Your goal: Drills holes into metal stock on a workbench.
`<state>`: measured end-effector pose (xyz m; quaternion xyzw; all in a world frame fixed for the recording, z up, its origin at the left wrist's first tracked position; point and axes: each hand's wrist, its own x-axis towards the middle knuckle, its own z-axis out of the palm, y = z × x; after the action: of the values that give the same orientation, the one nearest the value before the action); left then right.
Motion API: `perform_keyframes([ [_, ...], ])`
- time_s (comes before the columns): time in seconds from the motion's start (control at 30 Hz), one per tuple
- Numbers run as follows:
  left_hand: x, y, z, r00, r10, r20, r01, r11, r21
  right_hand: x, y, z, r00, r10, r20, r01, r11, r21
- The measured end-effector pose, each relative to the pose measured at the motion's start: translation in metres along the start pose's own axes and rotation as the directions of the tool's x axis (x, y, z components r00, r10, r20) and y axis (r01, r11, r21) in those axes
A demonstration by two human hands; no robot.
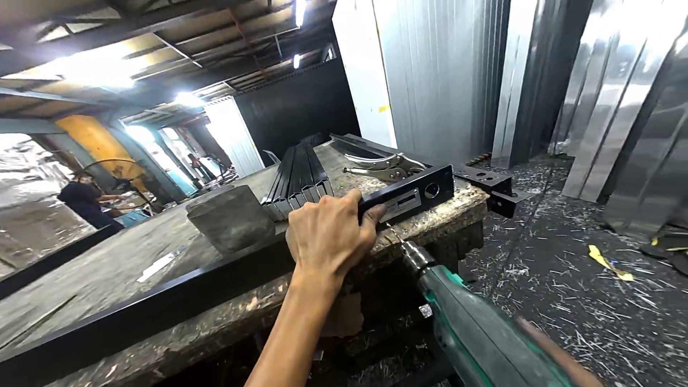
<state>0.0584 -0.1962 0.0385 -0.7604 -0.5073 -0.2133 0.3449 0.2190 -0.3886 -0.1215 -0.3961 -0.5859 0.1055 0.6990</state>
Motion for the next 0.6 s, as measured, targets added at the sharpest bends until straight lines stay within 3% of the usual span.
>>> perform_keyframes([
  [0.33,-0.0012,-0.0010,0.0007,1.000,-0.007,-0.021,0.007,0.999,-0.033,0.0061,0.0020,0.0061,1.000,-0.008,0.007,0.008,1.000,-0.009],
  [0.6,0.0015,0.0004,-0.0032,0.998,-0.048,0.042,0.049,0.998,-0.031,0.0060,0.0006,0.0075,1.000,-0.007,0.014,0.008,1.000,-0.028],
])
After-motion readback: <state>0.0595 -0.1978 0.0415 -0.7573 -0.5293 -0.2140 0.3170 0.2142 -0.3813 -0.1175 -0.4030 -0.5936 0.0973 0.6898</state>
